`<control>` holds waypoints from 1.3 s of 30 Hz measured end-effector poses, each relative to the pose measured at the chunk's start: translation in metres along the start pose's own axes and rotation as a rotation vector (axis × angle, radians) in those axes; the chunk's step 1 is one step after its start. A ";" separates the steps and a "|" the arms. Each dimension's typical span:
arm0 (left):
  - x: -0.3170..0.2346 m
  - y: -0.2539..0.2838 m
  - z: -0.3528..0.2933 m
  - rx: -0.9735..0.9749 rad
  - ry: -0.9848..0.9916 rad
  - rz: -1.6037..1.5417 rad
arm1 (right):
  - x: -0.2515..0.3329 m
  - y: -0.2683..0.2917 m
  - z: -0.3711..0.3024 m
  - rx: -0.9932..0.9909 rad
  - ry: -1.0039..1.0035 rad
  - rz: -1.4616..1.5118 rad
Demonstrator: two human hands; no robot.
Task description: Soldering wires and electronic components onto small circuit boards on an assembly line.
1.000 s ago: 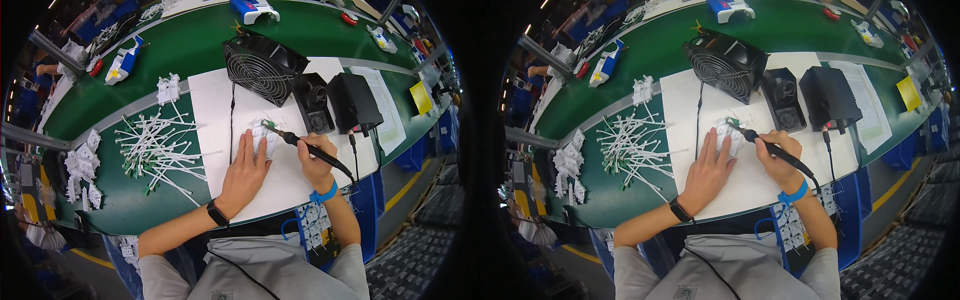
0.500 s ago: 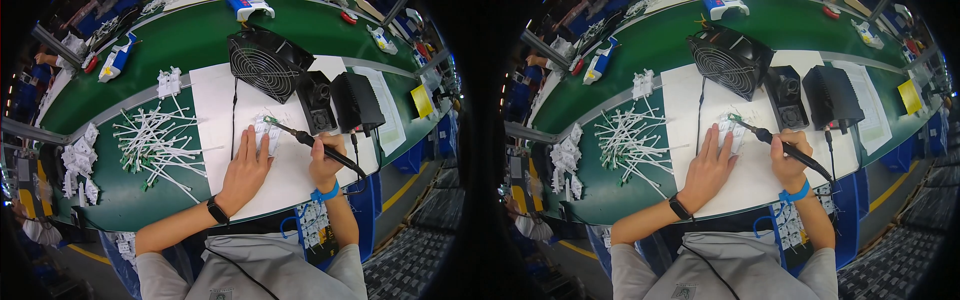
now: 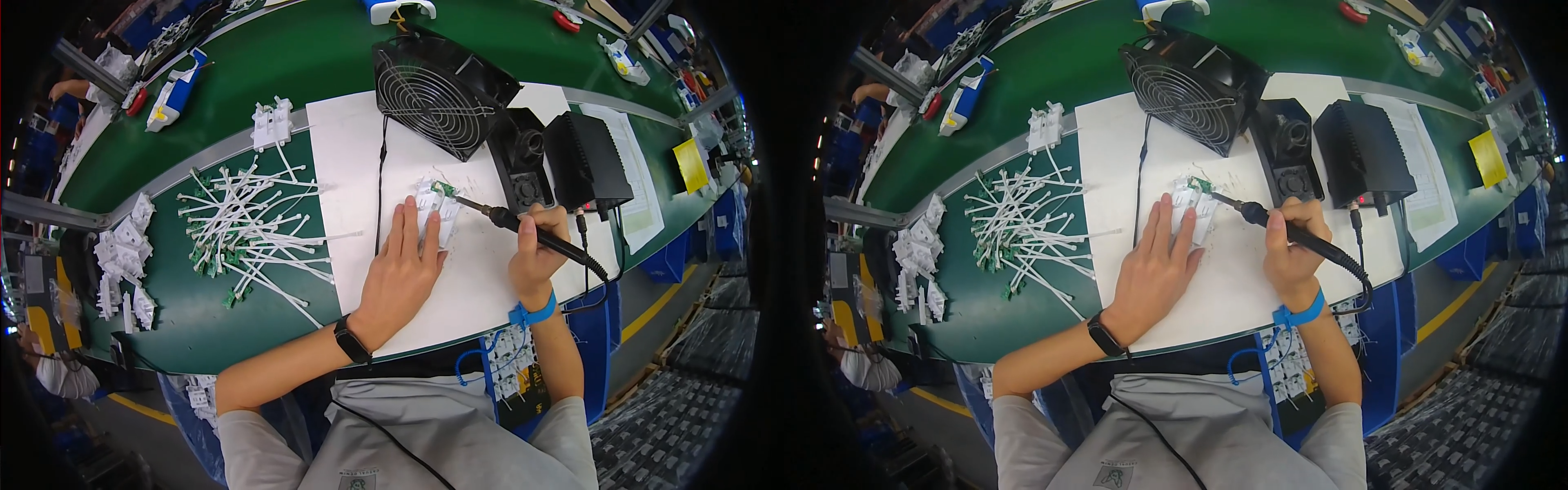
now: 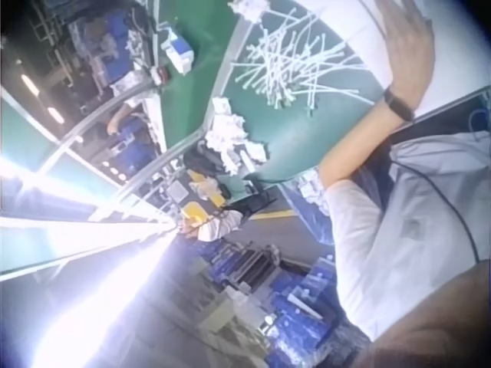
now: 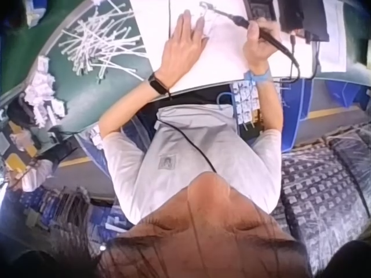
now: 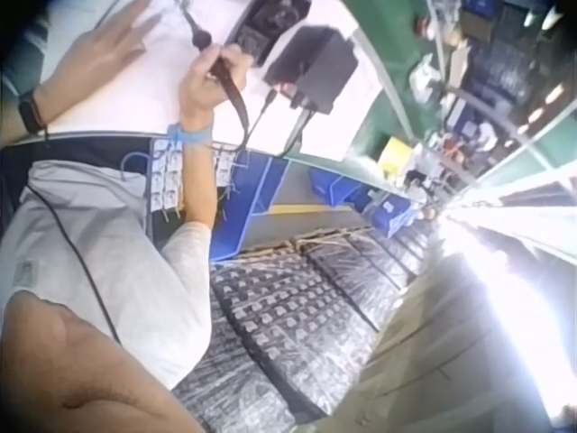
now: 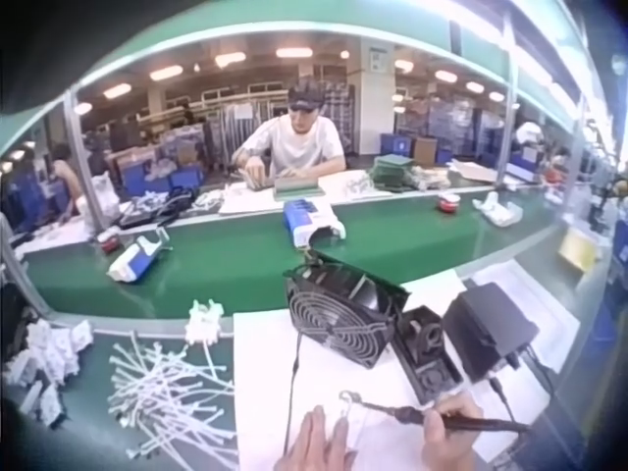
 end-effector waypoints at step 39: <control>0.005 -0.004 0.001 0.016 0.039 -0.072 | -0.046 0.014 0.069 -0.040 -0.147 -0.180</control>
Point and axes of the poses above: each hand's wrist, its own z-axis towards the middle knuckle, its own y-axis out of the back of the hand, x = y × z, the point moved 9 cm from there along z, towards the middle knuckle, and after that the axes turned 10 degrees about y, right-handed, at the moved point
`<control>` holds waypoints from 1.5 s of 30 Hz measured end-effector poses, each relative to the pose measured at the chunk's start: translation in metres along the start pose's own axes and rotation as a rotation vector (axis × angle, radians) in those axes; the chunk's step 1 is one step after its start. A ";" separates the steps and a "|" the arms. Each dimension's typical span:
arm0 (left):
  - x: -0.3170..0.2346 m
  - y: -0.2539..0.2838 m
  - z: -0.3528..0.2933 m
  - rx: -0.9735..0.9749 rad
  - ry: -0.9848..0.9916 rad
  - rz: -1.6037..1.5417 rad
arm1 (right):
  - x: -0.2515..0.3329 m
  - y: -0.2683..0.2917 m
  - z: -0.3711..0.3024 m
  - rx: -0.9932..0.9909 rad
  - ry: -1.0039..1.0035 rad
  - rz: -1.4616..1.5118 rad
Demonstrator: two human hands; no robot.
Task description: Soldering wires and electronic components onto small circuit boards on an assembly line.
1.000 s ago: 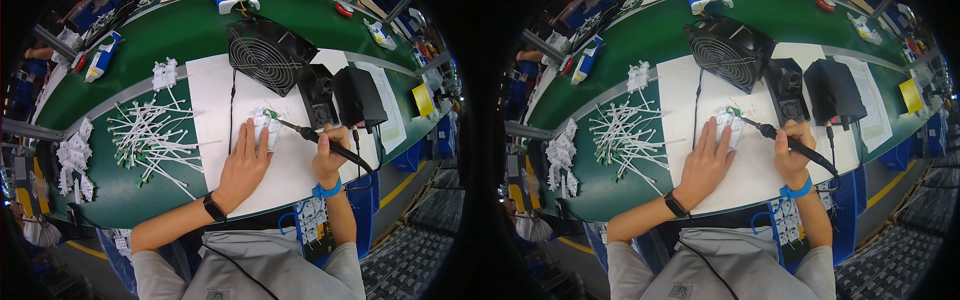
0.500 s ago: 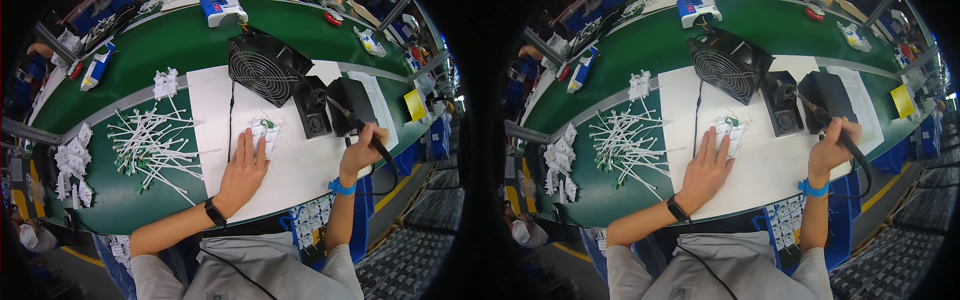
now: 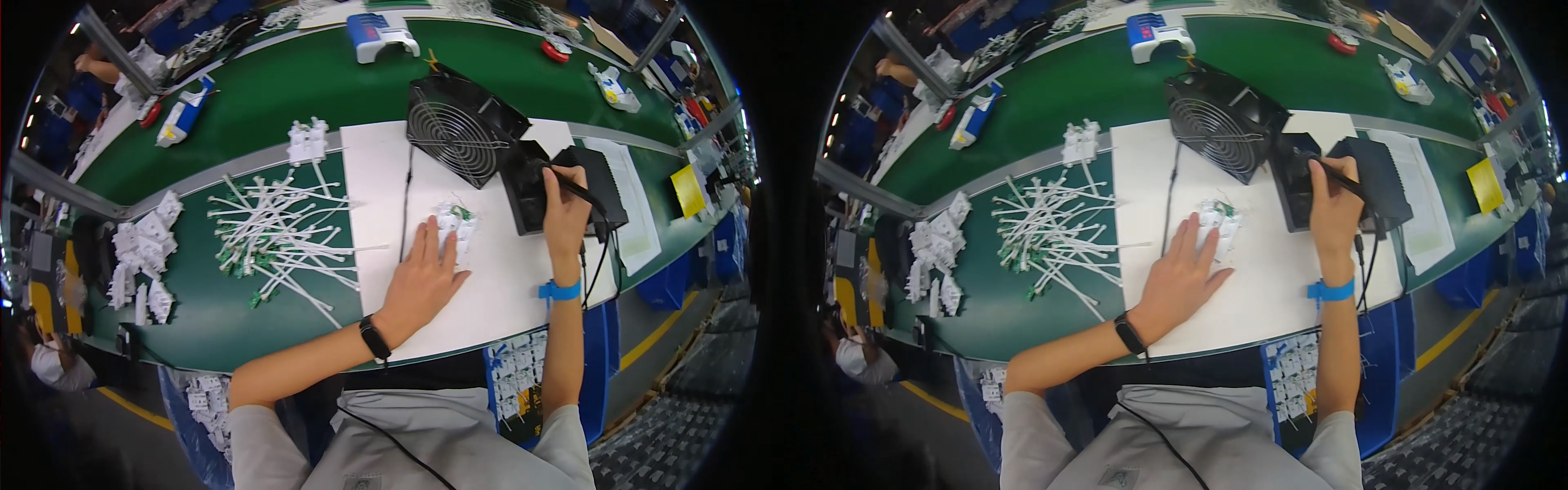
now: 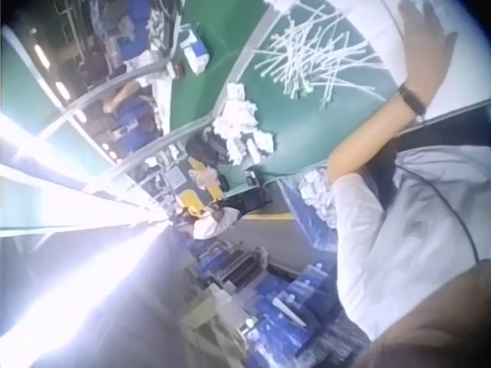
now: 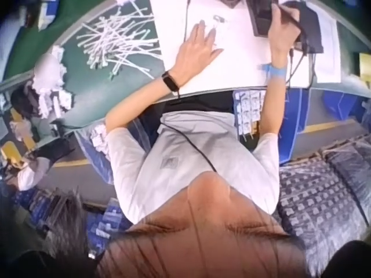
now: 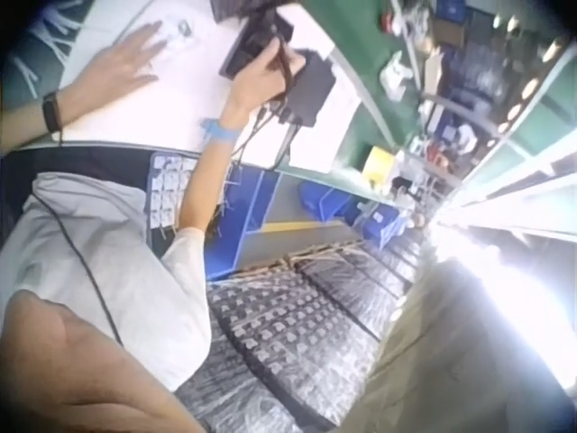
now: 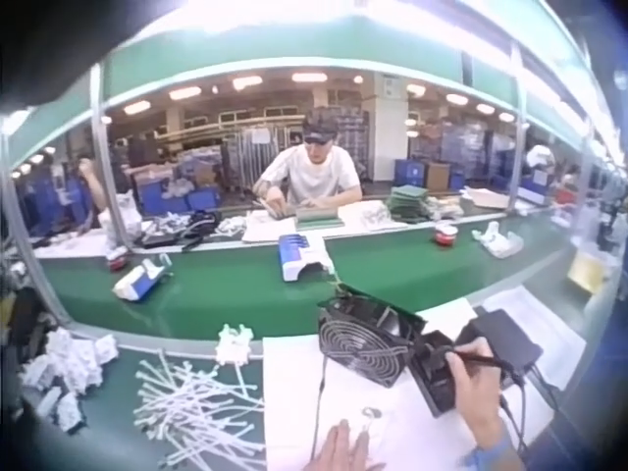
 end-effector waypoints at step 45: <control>0.151 0.061 0.077 -0.189 0.533 0.227 | -0.010 0.006 -0.081 0.031 -0.182 0.028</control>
Point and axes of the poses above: each hand's wrist, its own z-axis towards the middle knuckle, its own y-axis out of the back of the hand, x = y × z, the point moved 9 cm from there along z, towards the middle knuckle, and after that the axes turned 10 degrees about y, right-handed, at the moved point
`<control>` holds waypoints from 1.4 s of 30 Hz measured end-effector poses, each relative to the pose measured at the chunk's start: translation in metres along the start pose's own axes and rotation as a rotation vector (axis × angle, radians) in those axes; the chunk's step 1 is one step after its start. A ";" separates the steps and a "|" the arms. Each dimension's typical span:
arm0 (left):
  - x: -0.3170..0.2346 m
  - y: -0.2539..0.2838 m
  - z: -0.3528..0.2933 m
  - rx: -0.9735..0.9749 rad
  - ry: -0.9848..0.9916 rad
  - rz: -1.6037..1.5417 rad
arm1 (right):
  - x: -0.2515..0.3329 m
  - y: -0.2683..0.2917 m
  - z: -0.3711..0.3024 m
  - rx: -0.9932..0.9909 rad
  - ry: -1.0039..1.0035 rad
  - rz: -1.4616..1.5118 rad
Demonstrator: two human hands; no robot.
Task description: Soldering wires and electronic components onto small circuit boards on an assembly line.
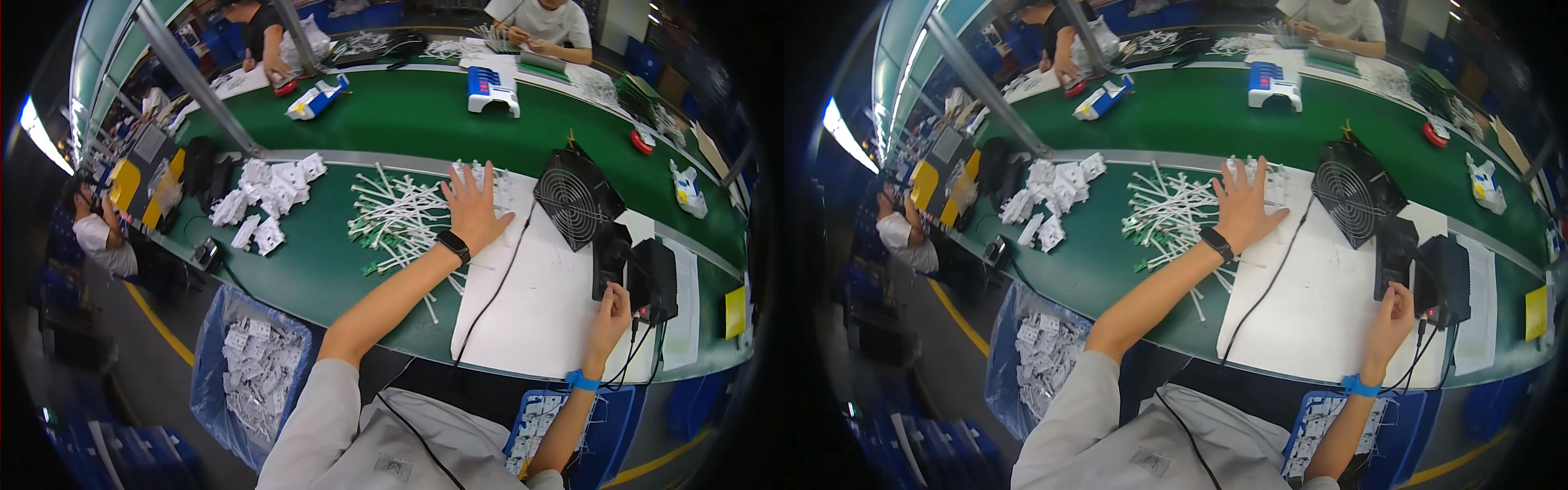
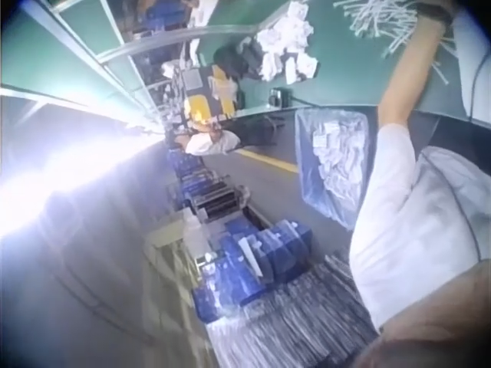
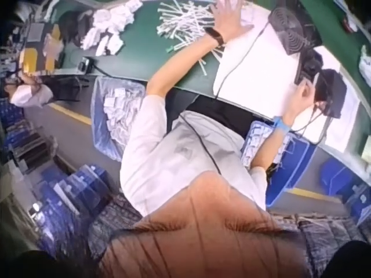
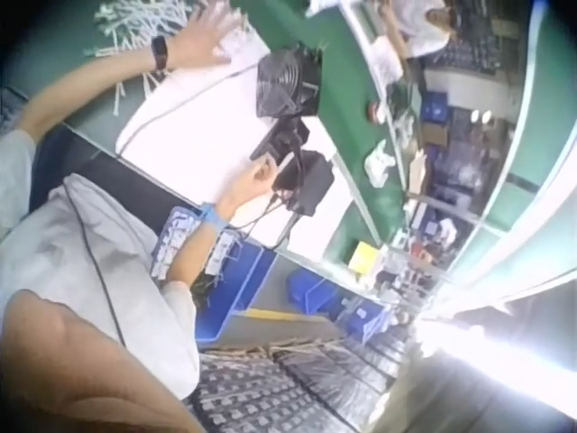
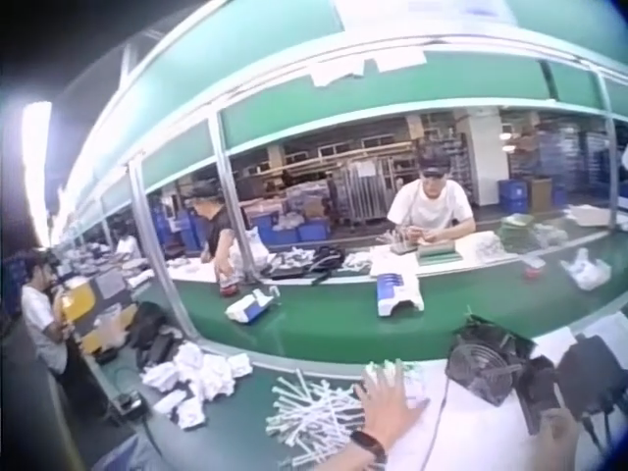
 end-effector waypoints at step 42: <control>0.296 0.189 -0.126 -0.179 0.310 -0.106 | 0.281 -0.236 -0.041 0.122 0.523 0.547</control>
Point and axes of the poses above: each hand's wrist, its own z-axis towards the middle knuckle, its own y-axis out of the back of the hand, x = y × z, the point moved 9 cm from there along z, towards the middle knuckle, and after that the axes turned 10 degrees about y, right-handed, at the moved point
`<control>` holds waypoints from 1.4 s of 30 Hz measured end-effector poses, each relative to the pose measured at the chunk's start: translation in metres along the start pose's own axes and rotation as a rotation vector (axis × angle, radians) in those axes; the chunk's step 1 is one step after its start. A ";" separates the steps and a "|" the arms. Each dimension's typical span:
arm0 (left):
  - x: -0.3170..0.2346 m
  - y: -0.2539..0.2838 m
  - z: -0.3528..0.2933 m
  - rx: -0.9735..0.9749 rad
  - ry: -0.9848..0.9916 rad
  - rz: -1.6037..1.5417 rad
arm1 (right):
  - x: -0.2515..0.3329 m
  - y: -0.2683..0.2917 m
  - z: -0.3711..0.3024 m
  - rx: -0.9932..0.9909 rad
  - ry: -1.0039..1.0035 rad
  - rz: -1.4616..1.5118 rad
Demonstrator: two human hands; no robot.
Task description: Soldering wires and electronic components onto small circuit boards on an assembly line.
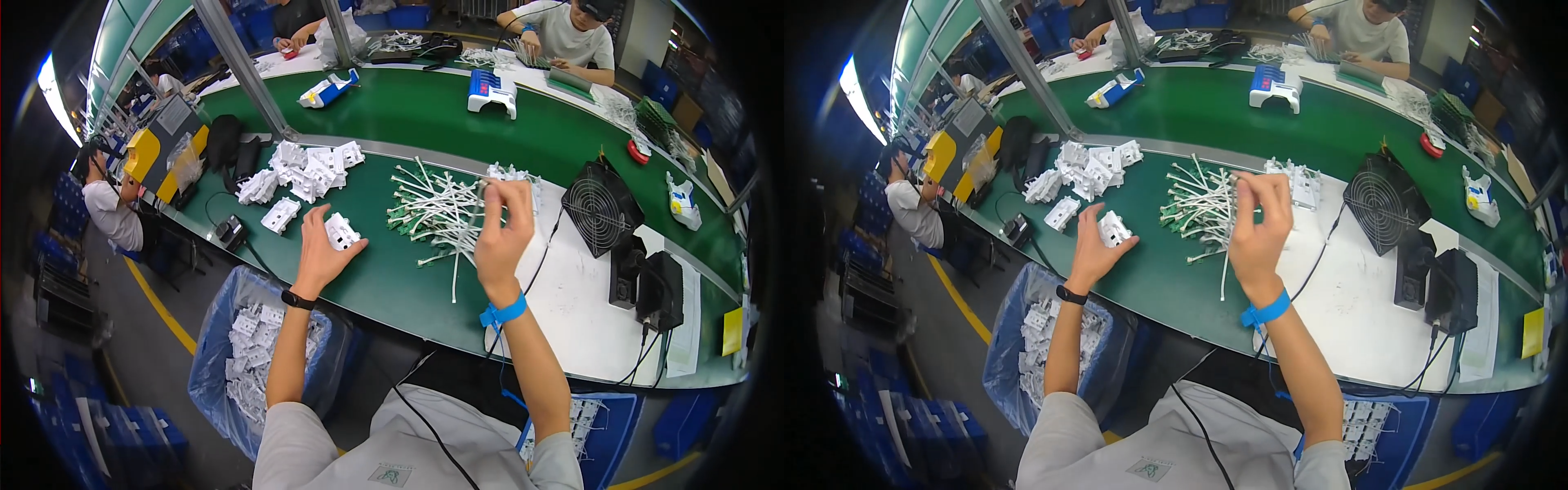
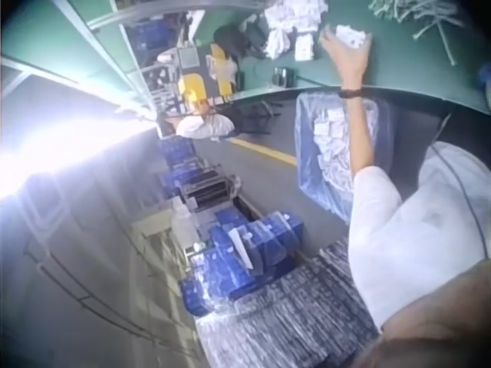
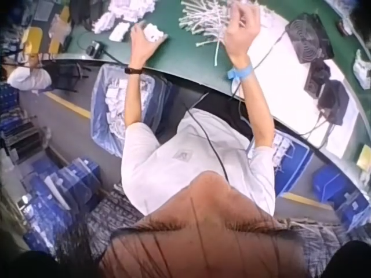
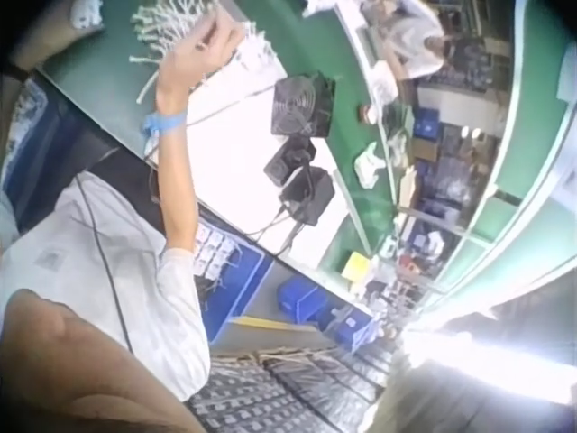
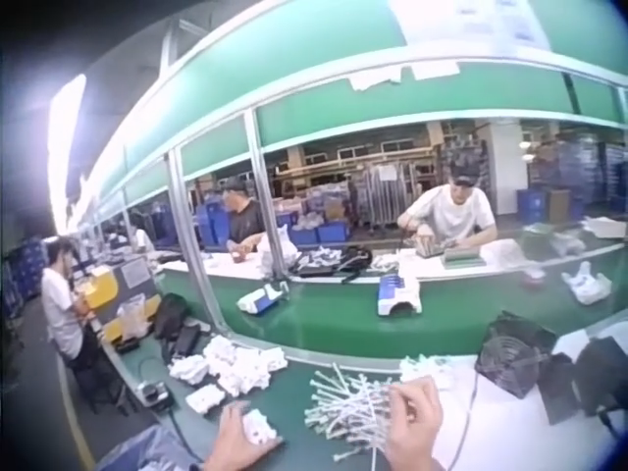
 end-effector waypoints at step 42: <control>-0.219 -0.046 -0.041 0.452 -0.009 -1.021 | -0.035 0.064 -0.030 0.448 -0.655 0.307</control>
Point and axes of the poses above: each hand's wrist, its own z-axis towards the middle knuckle, its own y-axis out of the back of the hand, x = y × z, the point moved 9 cm from there along z, towards the middle knuckle, and after that the axes turned 10 degrees about y, right-handed, at the moved point
